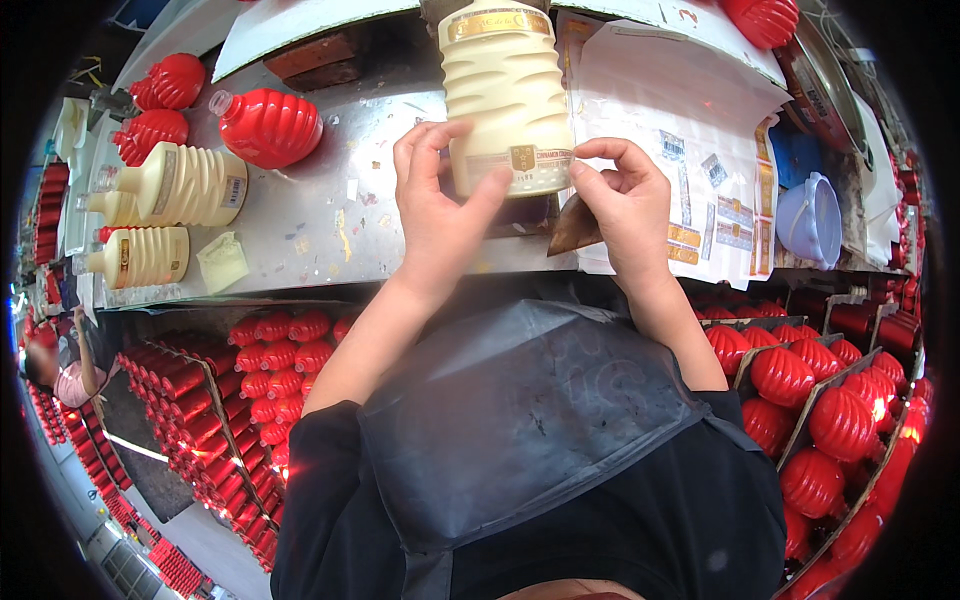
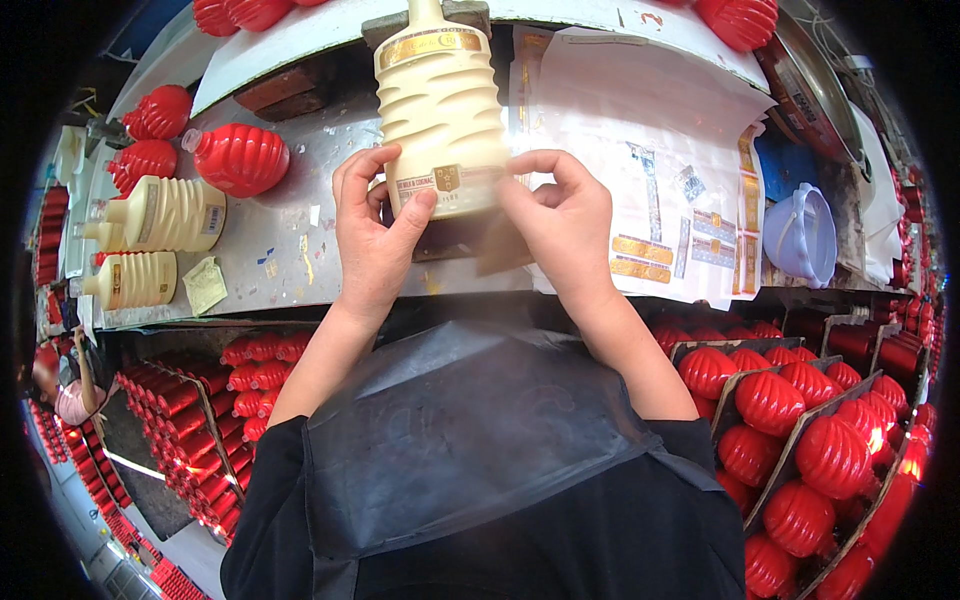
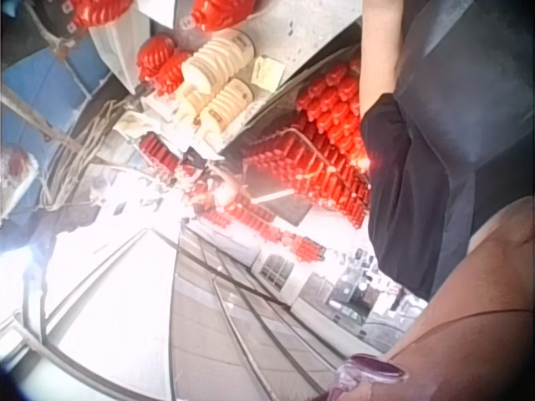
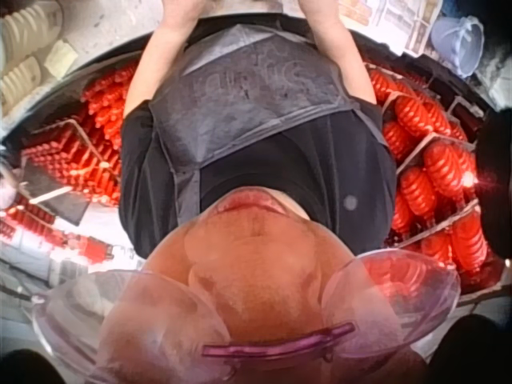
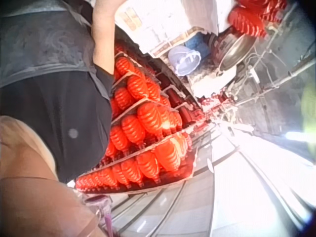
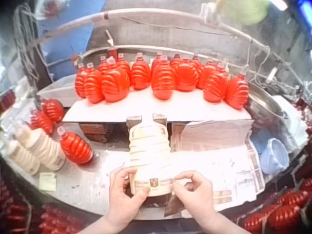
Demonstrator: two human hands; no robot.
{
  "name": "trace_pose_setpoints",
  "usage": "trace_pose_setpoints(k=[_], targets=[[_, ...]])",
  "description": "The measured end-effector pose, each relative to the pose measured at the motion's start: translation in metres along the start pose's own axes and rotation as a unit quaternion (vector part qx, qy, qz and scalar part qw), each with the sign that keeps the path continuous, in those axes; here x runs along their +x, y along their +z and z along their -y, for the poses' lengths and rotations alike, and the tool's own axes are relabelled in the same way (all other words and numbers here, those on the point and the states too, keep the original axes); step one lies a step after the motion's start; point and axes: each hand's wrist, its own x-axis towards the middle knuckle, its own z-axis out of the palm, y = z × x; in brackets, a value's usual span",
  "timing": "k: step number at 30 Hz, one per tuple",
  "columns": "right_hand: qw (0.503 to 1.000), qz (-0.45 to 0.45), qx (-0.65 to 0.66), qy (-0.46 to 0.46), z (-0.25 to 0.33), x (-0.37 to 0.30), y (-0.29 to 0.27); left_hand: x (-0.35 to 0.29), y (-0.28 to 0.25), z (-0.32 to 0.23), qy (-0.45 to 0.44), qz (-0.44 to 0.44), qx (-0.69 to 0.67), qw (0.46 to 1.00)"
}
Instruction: The person applies adhesive labels to cream-colored ribbed plastic bottles on a metal workbench. They smooth each label, rotate the bottle to align it, and place finished bottles aside. A second person is visible in the background performing similar labeling work.
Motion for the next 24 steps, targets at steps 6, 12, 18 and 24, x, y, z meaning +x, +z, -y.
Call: trace_pose_setpoints(k=[6,12,18,24], targets=[[0.989,-0.022,-0.072,-0.128,0.002,0.009,0.005,0.0,-0.004,-0.006,0.052,0.009,0.09,0.995],[0.965,0.009,-0.118,-0.235,0.014,-0.008,0.006,0.018,-0.017,-0.016,0.193,0.048,0.204,0.959],[0.902,0.043,-0.193,-0.383,0.02,-0.013,0.009,0.035,-0.025,-0.034,0.238,0.127,0.233,0.934],[0.896,0.042,-0.201,-0.395,0.019,-0.014,0.007,0.051,-0.025,-0.04,0.286,0.182,0.227,0.913]])
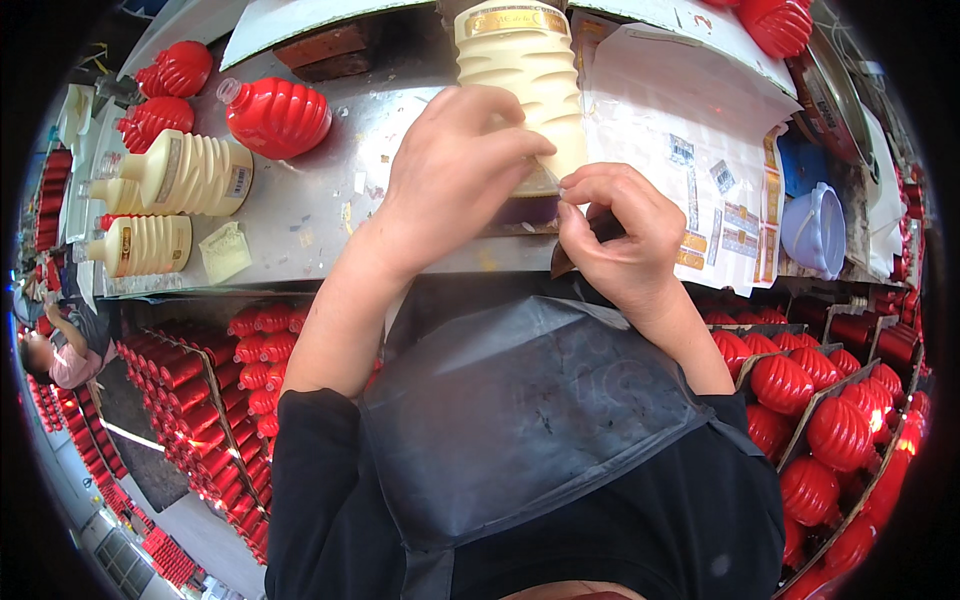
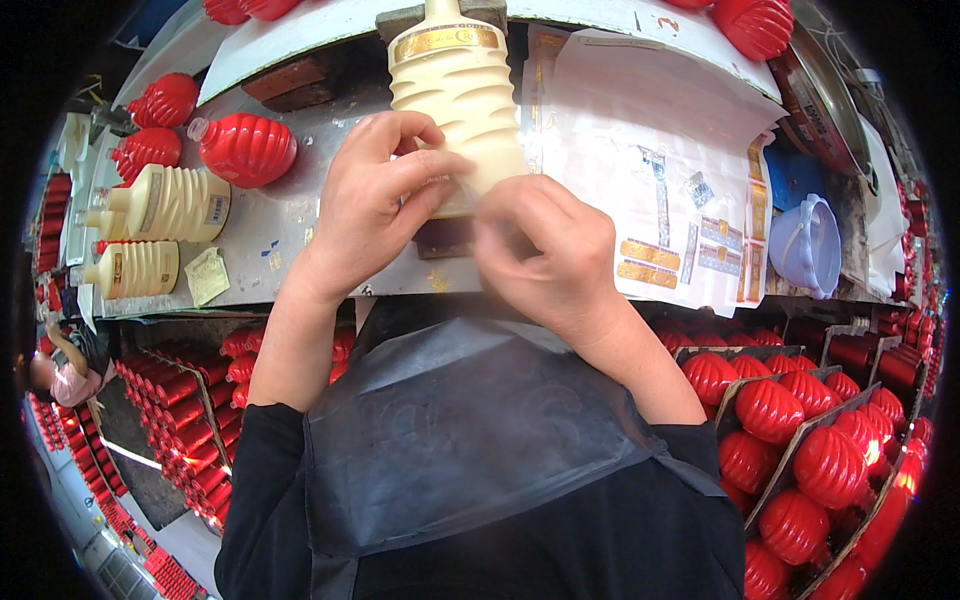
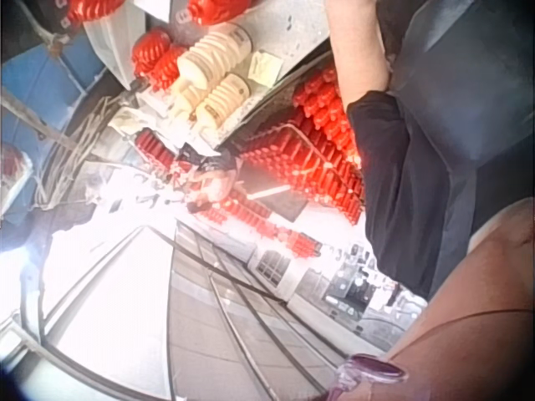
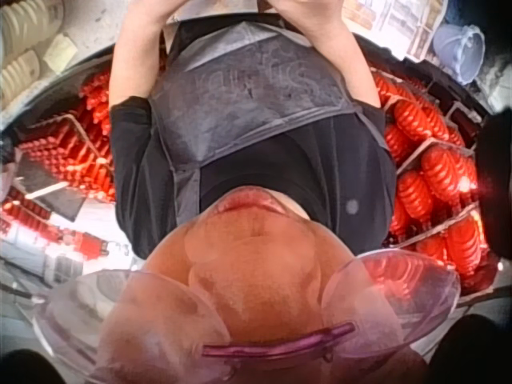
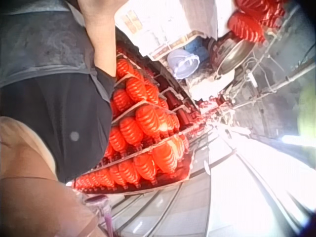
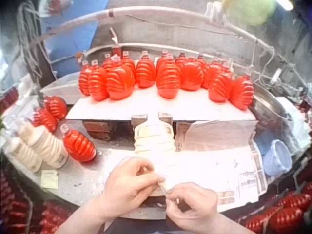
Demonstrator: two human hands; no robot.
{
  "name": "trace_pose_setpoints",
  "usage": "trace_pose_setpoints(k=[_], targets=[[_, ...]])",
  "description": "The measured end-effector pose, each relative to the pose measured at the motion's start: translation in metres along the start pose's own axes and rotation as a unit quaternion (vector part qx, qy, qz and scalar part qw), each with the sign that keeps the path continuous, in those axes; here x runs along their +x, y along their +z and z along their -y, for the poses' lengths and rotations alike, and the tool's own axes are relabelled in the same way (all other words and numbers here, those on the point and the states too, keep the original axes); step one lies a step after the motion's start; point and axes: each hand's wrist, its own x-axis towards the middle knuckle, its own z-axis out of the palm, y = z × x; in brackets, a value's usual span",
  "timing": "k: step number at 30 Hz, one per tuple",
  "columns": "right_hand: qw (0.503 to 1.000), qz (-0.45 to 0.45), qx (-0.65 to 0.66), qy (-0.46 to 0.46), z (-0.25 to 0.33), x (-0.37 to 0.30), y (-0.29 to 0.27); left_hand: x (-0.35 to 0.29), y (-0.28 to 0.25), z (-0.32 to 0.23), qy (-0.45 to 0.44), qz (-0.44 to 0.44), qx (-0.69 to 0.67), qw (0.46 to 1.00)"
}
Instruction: The person applies adhesive labels to cream-colored ribbed plastic bottles on a metal workbench. They smooth each label, rotate the bottle to align it, and place finished bottles aside. A second person is visible in the background performing similar labeling work.
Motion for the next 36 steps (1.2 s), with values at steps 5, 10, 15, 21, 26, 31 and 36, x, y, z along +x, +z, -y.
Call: trace_pose_setpoints(k=[5,10,15,21,26,31,36], targets=[[1.0,-0.019,0.016,0.009,-0.003,0.0,0.002,0.004,0.001,0.001,-0.005,-0.009,-0.013,1.0],[0.997,-0.033,0.036,0.056,-0.002,-0.001,0.001,0.005,0.0,0.0,-0.016,-0.01,-0.007,1.0],[0.943,-0.02,0.16,0.292,-0.013,0.001,-0.003,0.001,0.001,0.003,-0.039,-0.018,-0.006,0.999],[0.863,-0.026,0.294,0.41,-0.041,0.009,-0.001,-0.007,0.009,0.002,-0.089,-0.072,-0.027,0.993],[0.902,-0.005,0.191,0.387,-0.044,0.006,0.004,-0.014,0.033,-0.013,-0.188,-0.116,0.022,0.975],[0.898,-0.008,0.22,0.381,-0.051,0.006,0.019,-0.015,0.051,-0.006,-0.253,-0.145,-0.042,0.956],[0.863,-0.005,0.328,0.384,-0.063,0.001,0.017,-0.017,0.056,-0.009,-0.258,-0.152,-0.065,0.952]])
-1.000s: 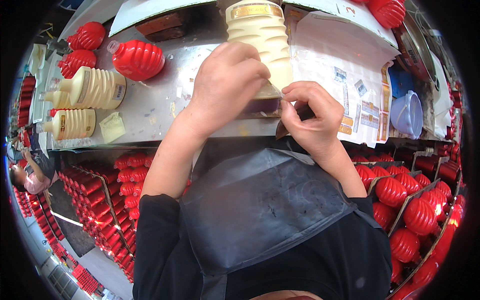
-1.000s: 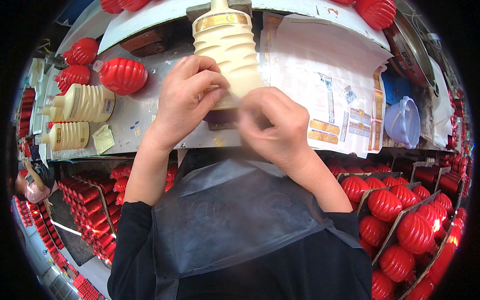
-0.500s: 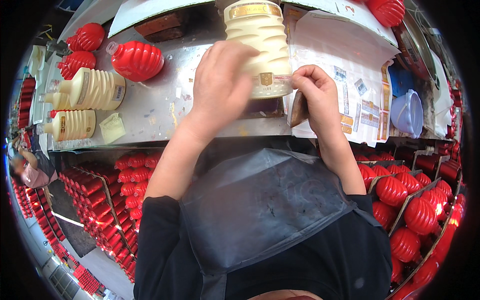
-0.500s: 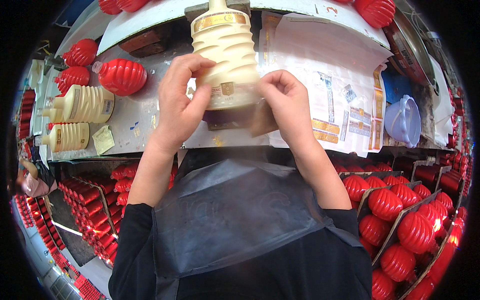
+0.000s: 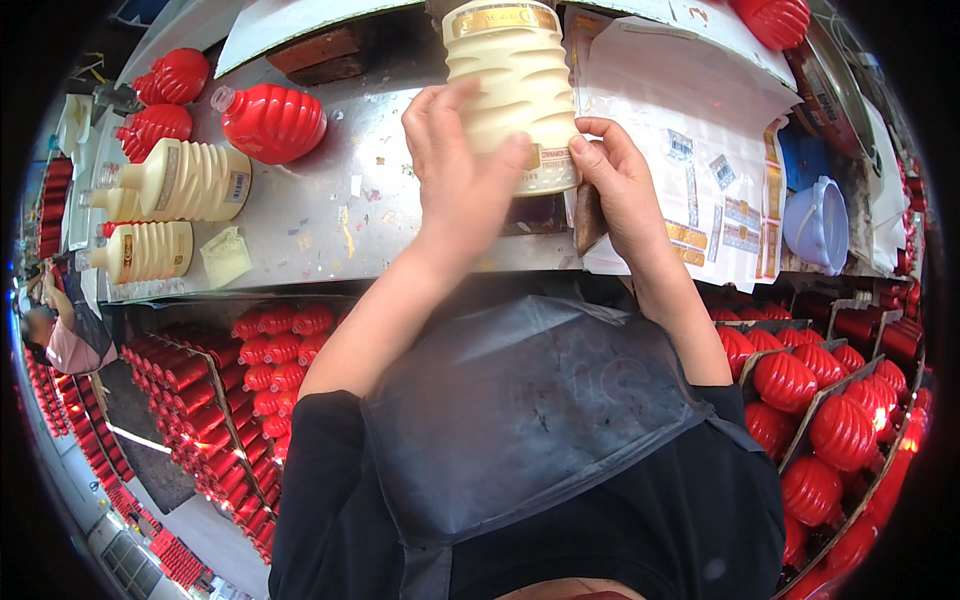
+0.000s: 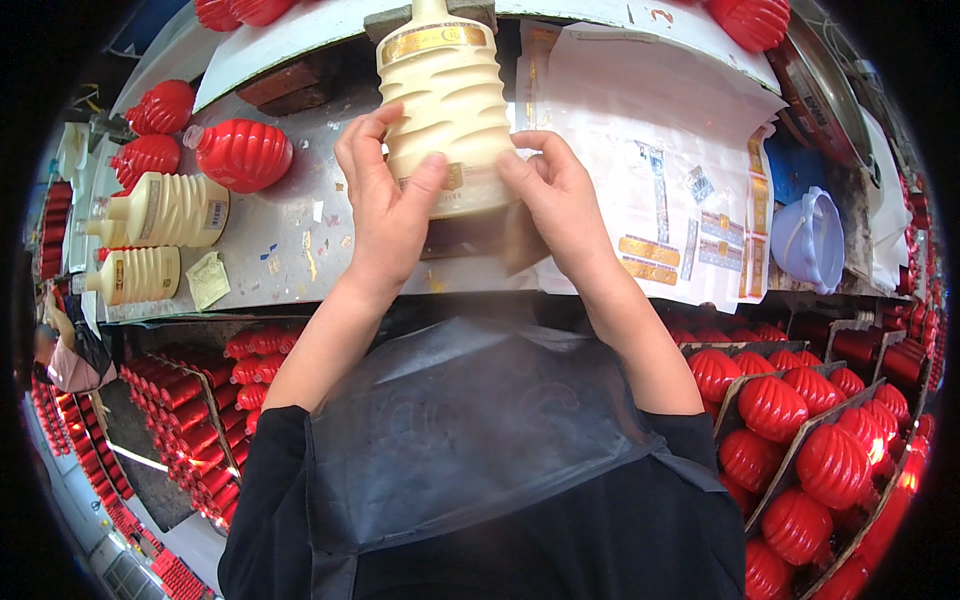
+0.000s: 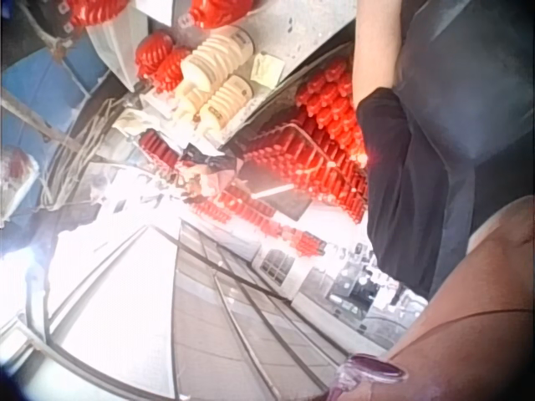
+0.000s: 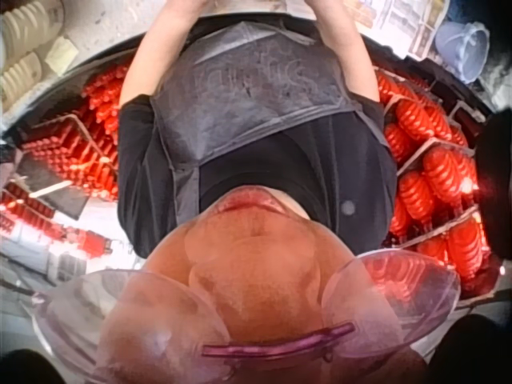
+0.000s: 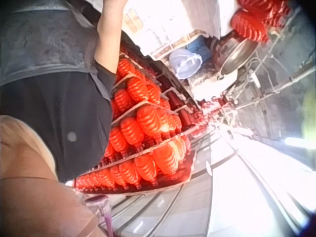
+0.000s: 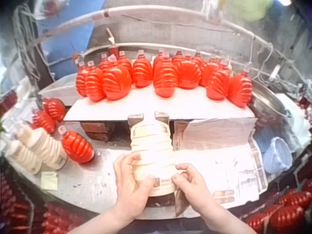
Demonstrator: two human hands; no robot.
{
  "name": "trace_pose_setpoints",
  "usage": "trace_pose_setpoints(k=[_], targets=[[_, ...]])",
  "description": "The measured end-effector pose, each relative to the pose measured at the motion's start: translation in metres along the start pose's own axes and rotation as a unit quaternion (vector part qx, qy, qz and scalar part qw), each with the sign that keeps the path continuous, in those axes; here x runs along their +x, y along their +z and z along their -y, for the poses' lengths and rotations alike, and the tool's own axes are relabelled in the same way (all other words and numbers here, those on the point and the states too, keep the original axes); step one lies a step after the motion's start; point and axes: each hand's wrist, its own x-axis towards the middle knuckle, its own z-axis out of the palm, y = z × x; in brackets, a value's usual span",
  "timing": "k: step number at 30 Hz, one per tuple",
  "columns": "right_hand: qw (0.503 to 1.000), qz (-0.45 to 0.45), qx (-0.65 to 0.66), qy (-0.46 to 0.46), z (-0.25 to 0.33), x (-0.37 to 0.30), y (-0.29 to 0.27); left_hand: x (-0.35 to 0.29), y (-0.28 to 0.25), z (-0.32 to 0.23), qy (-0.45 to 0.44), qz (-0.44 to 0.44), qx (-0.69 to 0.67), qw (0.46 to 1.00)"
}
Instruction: The person applies adhesive labels to cream-colored ribbed plastic bottles on a metal workbench. They smooth each label, rotate the bottle to align it, and place finished bottles aside. A second person is visible in the background performing similar labeling work.
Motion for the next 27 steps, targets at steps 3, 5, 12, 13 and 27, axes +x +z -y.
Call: trace_pose_setpoints(k=[3,5,12,13,27], targets=[[1.0,0.004,-0.013,-0.013,-0.008,0.0,-0.002,-0.001,0.0,-0.003,-0.013,0.011,-0.003,1.0],[1.0,0.002,-0.014,-0.016,-0.013,-0.001,-0.002,-0.001,-0.001,-0.003,-0.011,0.021,-0.007,1.0],[0.994,-0.067,0.076,0.041,0.021,0.008,-0.019,-0.004,-0.003,0.011,0.034,0.012,-0.052,0.998],[0.995,-0.036,0.096,0.009,0.027,0.004,-0.018,-0.005,-0.002,0.012,0.042,0.006,-0.055,0.998],[0.977,-0.132,-0.084,-0.143,0.005,-0.012,-0.012,-0.016,0.005,0.025,-0.038,-0.009,-0.15,0.988]])
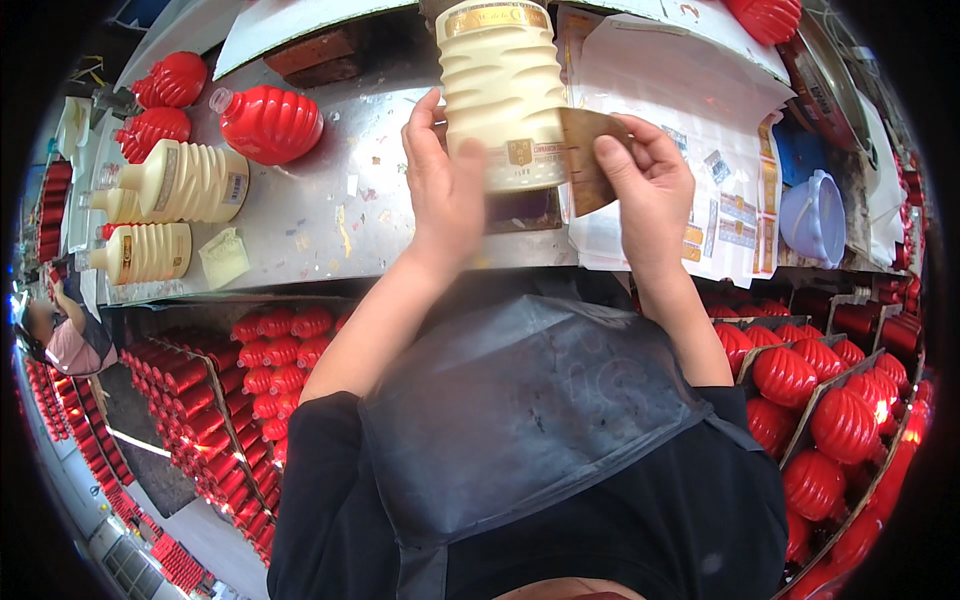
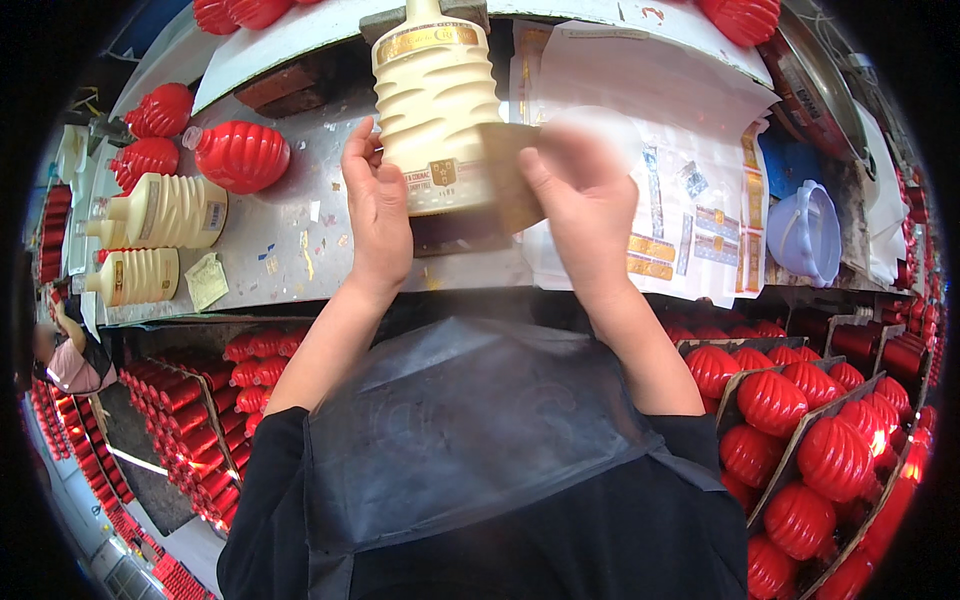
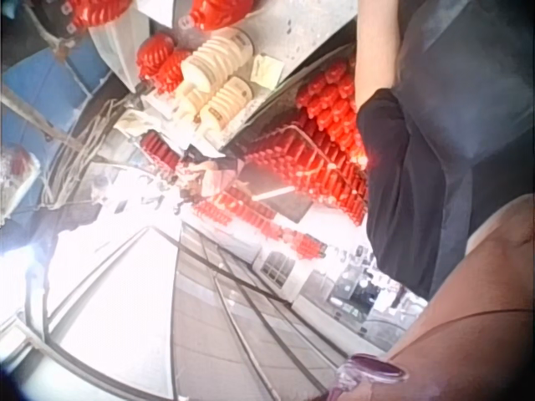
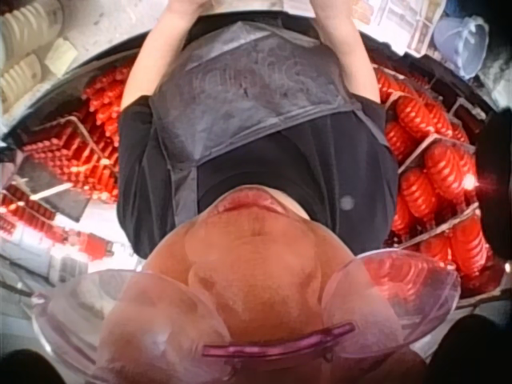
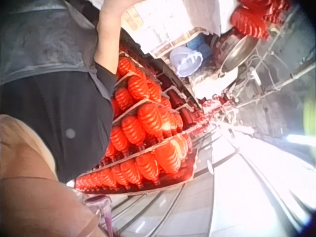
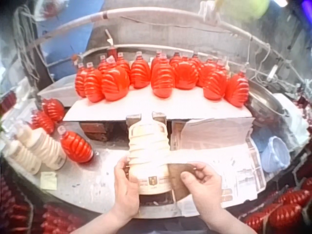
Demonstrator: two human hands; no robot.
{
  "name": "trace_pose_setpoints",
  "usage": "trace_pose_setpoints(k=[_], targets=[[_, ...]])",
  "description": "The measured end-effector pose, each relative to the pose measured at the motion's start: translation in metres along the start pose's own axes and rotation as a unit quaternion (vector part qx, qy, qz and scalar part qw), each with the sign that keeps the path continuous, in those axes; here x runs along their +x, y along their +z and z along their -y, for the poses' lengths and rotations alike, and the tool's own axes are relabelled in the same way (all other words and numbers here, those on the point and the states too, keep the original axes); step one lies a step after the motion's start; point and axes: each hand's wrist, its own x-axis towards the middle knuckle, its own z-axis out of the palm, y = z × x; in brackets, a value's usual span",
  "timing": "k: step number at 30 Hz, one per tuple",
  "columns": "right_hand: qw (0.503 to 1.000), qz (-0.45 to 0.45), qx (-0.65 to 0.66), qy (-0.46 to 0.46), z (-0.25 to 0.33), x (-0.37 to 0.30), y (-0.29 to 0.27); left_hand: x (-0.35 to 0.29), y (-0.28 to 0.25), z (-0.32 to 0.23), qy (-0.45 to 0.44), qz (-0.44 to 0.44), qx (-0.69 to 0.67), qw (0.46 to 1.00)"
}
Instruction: The person applies adhesive labels to cream-colored ribbed plastic bottles on a metal workbench. They smooth each label, rotate the bottle to align it, and place finished bottles aside. A second person is visible in the background performing similar labeling work.
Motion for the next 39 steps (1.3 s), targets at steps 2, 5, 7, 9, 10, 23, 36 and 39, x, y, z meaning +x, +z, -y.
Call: trace_pose_setpoints(k=[2,5,7,9,10,23,36,39], targets=[[0.999,0.008,-0.018,-0.038,0.002,0.004,0.006,-0.003,-0.002,-0.001,-0.008,0.01,0.002,1.0],[0.992,-0.052,-0.114,-0.024,0.009,0.01,0.011,-0.001,-0.005,-0.001,-0.033,0.022,-0.081,0.996],[0.985,0.002,-0.105,-0.14,0.016,0.002,0.008,0.001,-0.009,0.0,-0.067,0.03,-0.181,0.981],[0.928,0.08,-0.159,-0.326,0.022,-0.015,0.007,0.002,-0.01,0.001,-0.078,0.029,-0.215,0.973],[0.86,0.108,-0.239,-0.438,0.025,-0.021,0.007,0.002,-0.01,0.001,-0.078,0.029,-0.222,0.972],[0.795,0.149,-0.312,-0.499,0.064,-0.022,0.023,0.005,-0.02,-0.004,-0.094,0.034,-0.241,0.965],[0.663,0.26,-0.452,-0.538,0.063,-0.039,0.083,0.017,-0.036,0.0,-0.204,0.038,-0.309,0.928],[0.692,0.25,-0.432,-0.522,0.064,-0.037,0.084,0.019,-0.042,0.002,-0.212,0.059,-0.334,0.916]])
